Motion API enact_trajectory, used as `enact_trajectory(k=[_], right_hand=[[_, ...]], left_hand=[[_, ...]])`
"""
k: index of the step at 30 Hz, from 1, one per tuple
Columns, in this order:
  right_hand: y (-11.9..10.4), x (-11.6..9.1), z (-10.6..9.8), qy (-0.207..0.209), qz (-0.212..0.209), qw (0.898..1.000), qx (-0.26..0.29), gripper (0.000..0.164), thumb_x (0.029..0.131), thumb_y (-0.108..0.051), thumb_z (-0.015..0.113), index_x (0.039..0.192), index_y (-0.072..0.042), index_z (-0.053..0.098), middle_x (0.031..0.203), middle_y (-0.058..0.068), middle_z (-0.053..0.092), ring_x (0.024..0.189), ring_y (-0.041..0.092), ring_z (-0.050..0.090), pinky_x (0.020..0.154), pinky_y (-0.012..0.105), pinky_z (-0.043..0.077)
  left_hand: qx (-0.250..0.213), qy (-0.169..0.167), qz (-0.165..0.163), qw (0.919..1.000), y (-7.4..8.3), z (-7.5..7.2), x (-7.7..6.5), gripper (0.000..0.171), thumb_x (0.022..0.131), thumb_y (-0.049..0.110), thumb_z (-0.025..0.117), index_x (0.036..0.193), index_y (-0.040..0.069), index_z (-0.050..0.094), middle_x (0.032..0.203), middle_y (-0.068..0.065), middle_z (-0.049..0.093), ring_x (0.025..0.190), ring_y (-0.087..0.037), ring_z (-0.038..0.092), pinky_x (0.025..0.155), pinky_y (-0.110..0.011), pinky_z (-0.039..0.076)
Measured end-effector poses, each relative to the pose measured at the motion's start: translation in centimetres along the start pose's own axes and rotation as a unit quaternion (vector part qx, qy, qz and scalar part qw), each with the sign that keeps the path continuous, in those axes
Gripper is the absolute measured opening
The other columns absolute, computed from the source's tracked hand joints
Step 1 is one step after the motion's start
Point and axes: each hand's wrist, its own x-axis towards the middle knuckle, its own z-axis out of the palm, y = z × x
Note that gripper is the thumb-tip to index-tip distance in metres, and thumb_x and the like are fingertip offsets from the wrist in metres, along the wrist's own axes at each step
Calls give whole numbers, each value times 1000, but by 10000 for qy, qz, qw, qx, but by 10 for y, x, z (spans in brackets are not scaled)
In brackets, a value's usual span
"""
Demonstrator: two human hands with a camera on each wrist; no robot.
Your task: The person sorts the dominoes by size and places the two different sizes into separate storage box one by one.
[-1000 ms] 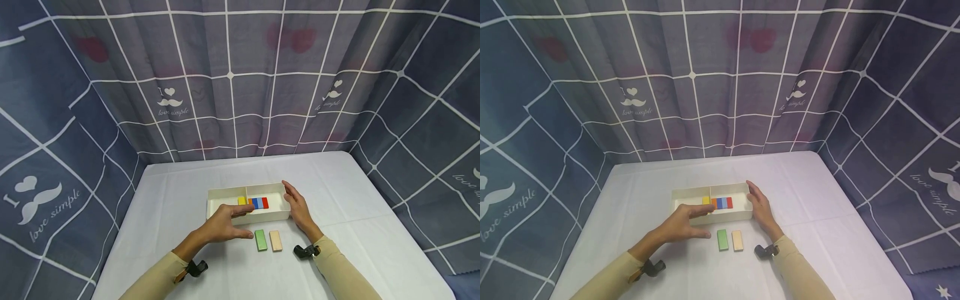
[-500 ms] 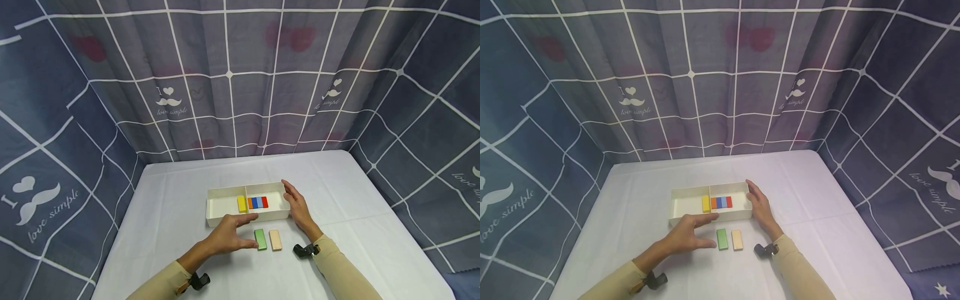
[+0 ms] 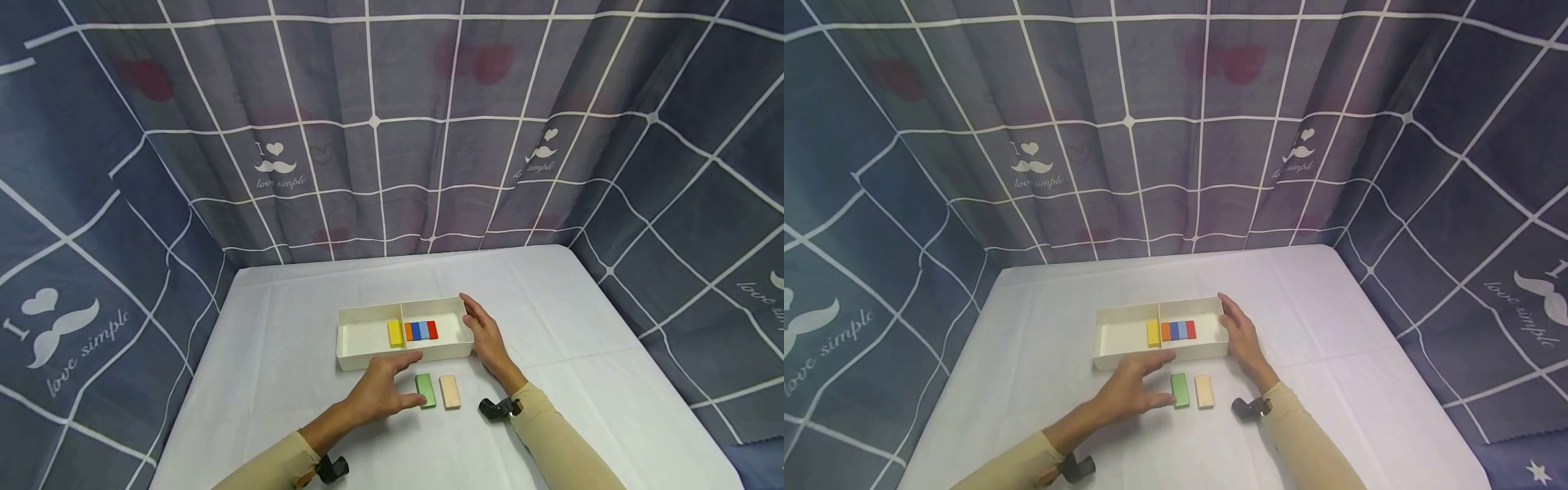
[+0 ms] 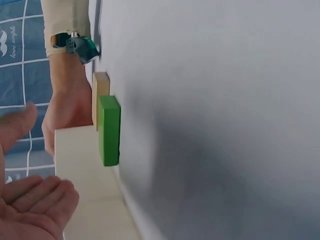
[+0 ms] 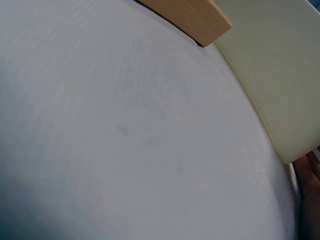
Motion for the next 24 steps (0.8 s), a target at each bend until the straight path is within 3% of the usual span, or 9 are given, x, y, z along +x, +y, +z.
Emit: enact_trajectory(k=[15,24], right_hand=[[1,-1,0,-41,-77,9999,84,51,117,-12,48,167,-11,46,174,18,41,164,36,34,115,1,31],[0,-1,0,-37,-157,9998,116,51,117,-11,47,167,-9,45,175,18,39,165,38,32,116,2,31]], left_hand=[[388,-7,-552,9977,-6,19,-1,81,78,17,102,147,-6,65,147,-18,70,137,-32,68,112,-45,59],[661,27,-546,9963,-9,27,1,79,76,14,101,143,-8,66,141,-20,73,135,-29,69,113,-42,57]])
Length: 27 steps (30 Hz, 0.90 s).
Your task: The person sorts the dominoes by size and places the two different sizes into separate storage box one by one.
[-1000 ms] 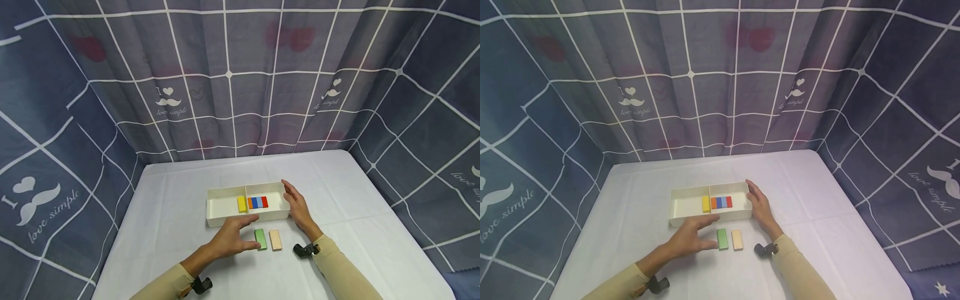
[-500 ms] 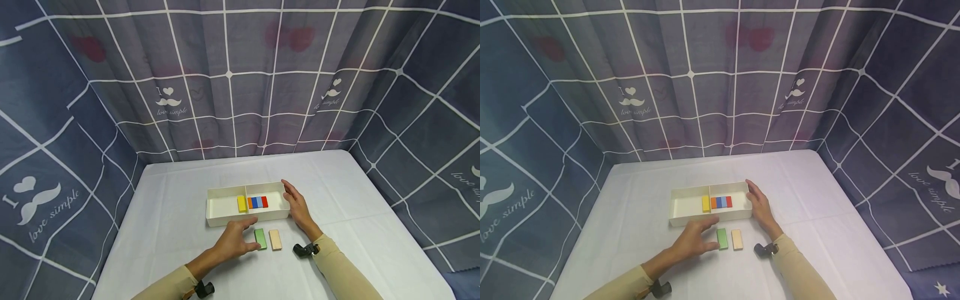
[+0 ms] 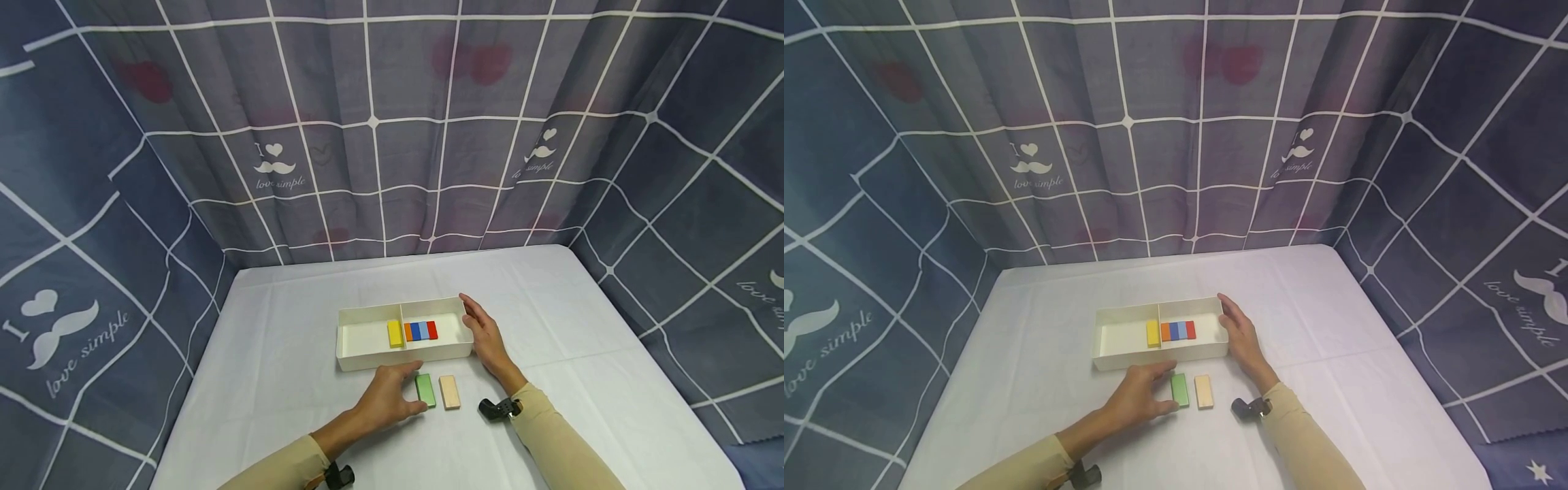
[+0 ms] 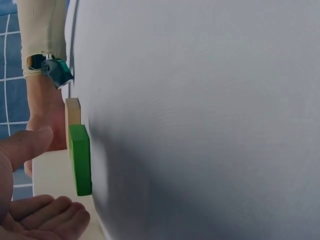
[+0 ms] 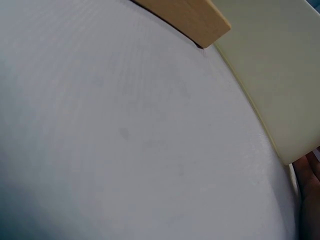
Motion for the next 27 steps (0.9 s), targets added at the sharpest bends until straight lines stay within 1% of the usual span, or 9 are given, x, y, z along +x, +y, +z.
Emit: enact_trajectory(k=[7,14,20,27], right_hand=[[-1,-1,0,-3,37,10000,-5,51,117,-11,47,168,-11,44,175,18,39,165,36,32,116,2,31],[2,0,0,-14,53,10000,21,51,117,-12,48,167,-11,45,175,17,40,165,37,33,115,2,32],[0,-1,0,-29,38,10000,21,51,117,-12,47,168,-10,44,174,19,40,164,38,34,115,2,32],[0,-2,0,-30,54,10000,-22,52,116,-12,47,168,-10,44,174,20,41,164,39,35,114,1,32]], left_hand=[[55,-46,107,9999,1,4,2,75,77,10,100,141,-10,67,139,-20,74,132,-28,71,112,-39,58],[135,-298,14,9995,3,8,4,73,80,9,98,143,-8,67,140,-18,74,128,-21,72,109,-34,60],[401,-333,29,9986,4,11,4,70,80,9,97,141,-7,68,137,-16,76,121,-15,72,104,-31,61],[650,-379,126,9971,6,10,4,68,81,8,97,141,-7,68,134,-15,77,117,-12,73,101,-28,62]])
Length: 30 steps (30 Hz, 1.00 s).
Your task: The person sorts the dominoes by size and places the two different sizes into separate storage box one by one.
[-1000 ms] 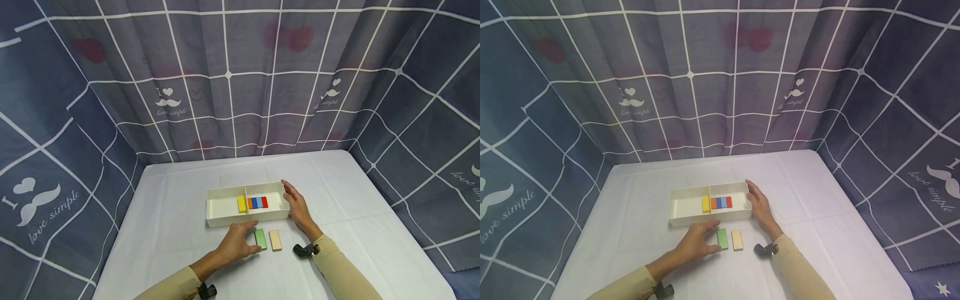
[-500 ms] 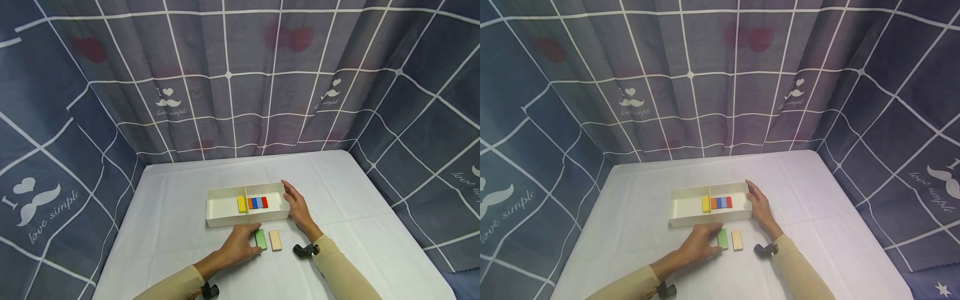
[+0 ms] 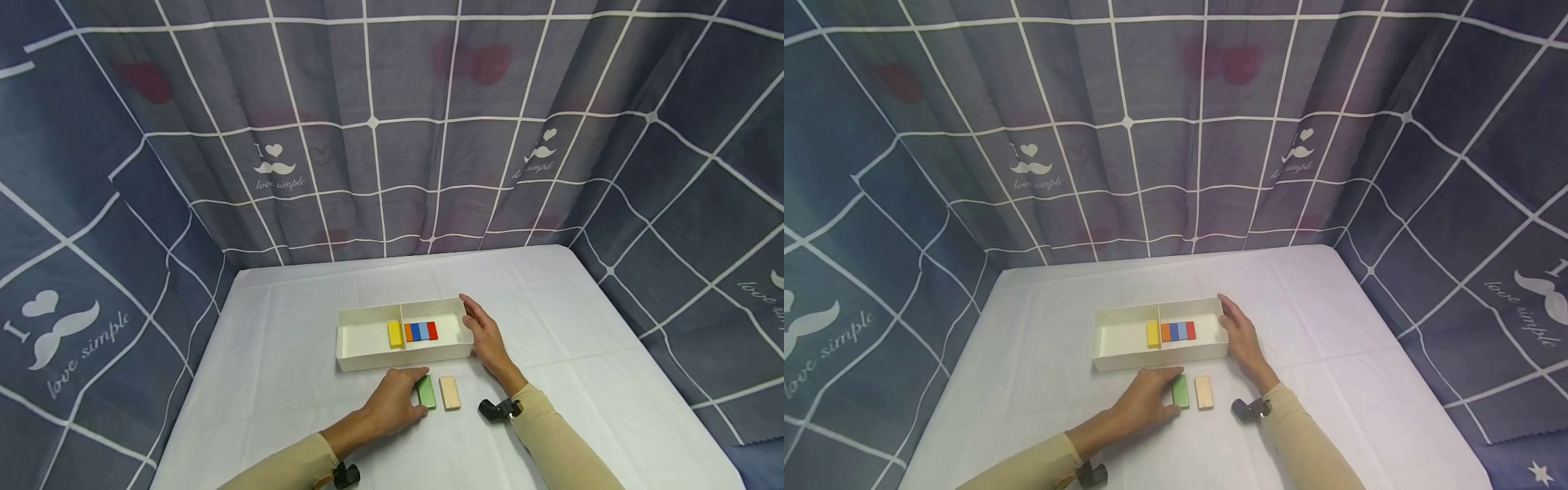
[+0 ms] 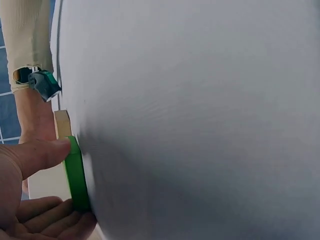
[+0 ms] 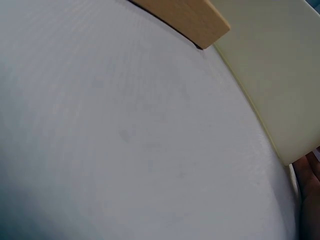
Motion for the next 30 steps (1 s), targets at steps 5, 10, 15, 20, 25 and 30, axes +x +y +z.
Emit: enact_trajectory(k=[5,10,15,20,25,30], right_hand=[[0,0,0,2,4,10000,18,51,117,-14,48,168,-11,45,173,20,42,164,39,35,114,1,32],[0,-1,0,0,19,10000,22,51,117,-13,48,168,-11,45,173,20,42,163,38,35,114,1,32],[-2,0,0,22,0,10000,28,51,117,-12,47,168,-10,45,174,19,41,164,38,33,115,1,31],[-3,0,1,27,-7,10000,47,51,117,-11,47,167,-10,45,175,18,39,165,37,32,115,1,31],[-2,1,1,53,6,10000,65,51,116,-11,48,167,-9,45,175,18,40,165,37,33,115,1,31],[0,0,1,78,52,10000,12,51,117,-13,48,167,-11,46,175,17,41,164,36,34,115,1,31]], left_hand=[[46,-24,-1,10000,-1,0,0,67,81,8,97,141,-6,69,133,-14,78,111,-10,72,97,-26,62],[-2,-42,19,10000,-3,-1,0,68,82,8,96,142,-5,68,134,-14,78,109,-9,72,95,-24,62],[25,-69,63,10000,-3,-4,1,68,83,9,95,143,-5,68,136,-14,77,114,-11,73,100,-24,61],[96,9,174,9998,-2,-10,1,66,83,7,94,143,-5,68,136,-14,77,115,-12,73,101,-26,62],[114,-15,222,9997,1,-19,1,68,83,7,94,144,-6,67,138,-15,75,118,-10,72,101,-26,62],[139,-111,188,9997,3,-28,1,70,84,9,95,146,-4,66,141,-15,74,122,-12,72,102,-26,61]])
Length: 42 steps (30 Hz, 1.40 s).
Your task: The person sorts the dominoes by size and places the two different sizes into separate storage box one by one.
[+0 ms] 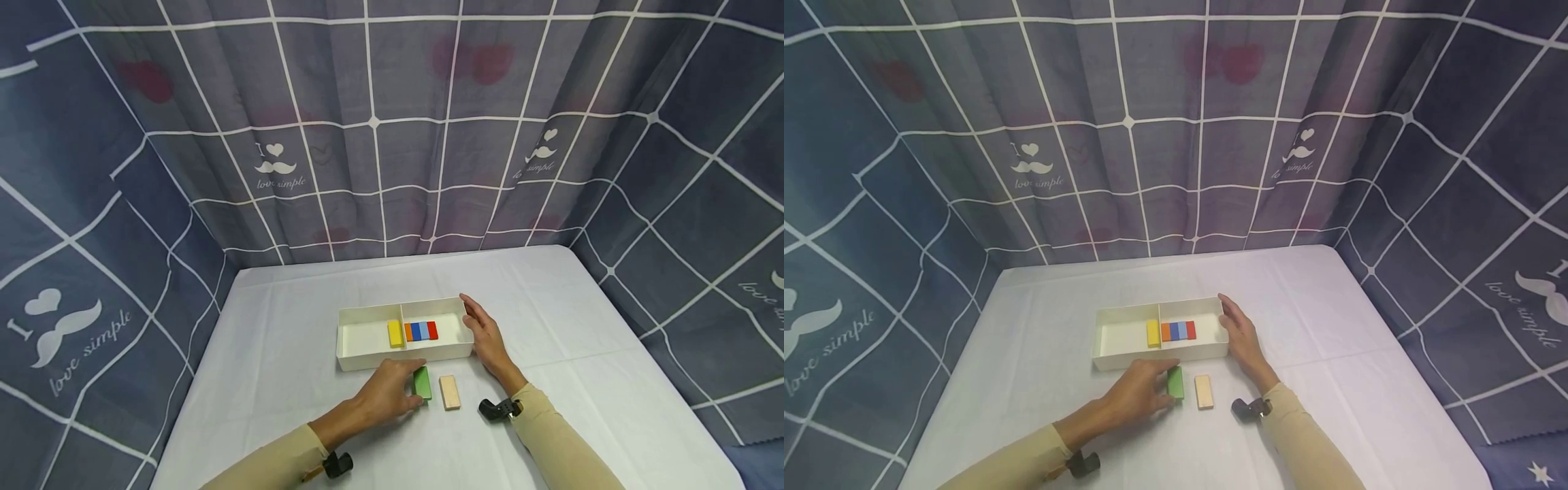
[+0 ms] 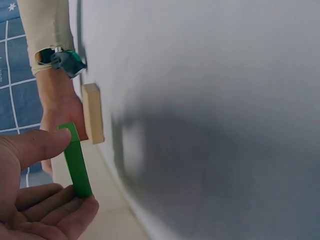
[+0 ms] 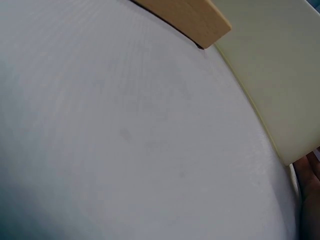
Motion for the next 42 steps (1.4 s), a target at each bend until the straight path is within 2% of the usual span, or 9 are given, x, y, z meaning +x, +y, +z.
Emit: enact_trajectory(k=[8,13,21,28,35,42], right_hand=[[1,0,0,-17,18,10000,-47,51,116,-13,49,167,-12,46,174,18,41,164,36,34,114,1,31],[0,1,0,-3,24,10000,-71,51,117,-14,48,168,-13,45,174,17,41,164,36,34,114,0,31],[-1,1,0,-28,19,9999,-102,51,117,-13,48,168,-11,44,175,18,39,165,38,32,113,0,30],[-2,1,1,-20,73,9999,-124,52,116,-13,48,168,-11,45,176,16,39,165,36,32,114,1,30],[0,1,1,9,50,9999,-114,51,117,-13,48,168,-12,45,176,15,39,166,36,31,120,6,29],[0,1,1,-33,11,10000,-25,51,117,-12,47,168,-11,44,176,16,38,166,35,31,116,1,30]], left_hand=[[89,-12,201,9998,3,-15,1,68,83,9,96,143,-4,68,136,-12,77,121,-16,73,103,-29,62],[118,39,271,9996,5,-27,4,66,84,9,96,143,-3,68,139,-12,76,127,-21,73,105,-34,62],[17,147,247,9996,5,-43,4,65,85,7,95,144,-3,67,141,-15,74,129,-27,73,106,-38,62],[18,271,243,9993,3,-56,2,64,86,7,94,143,-4,67,137,-15,76,126,-27,74,105,-38,63],[3,441,301,9986,-2,-62,2,63,84,4,94,141,-4,69,137,-15,76,126,-27,74,105,-40,63],[-18,493,129,9987,-8,-69,2,65,85,5,94,143,-3,68,142,-16,74,130,-31,73,107,-43,62]])
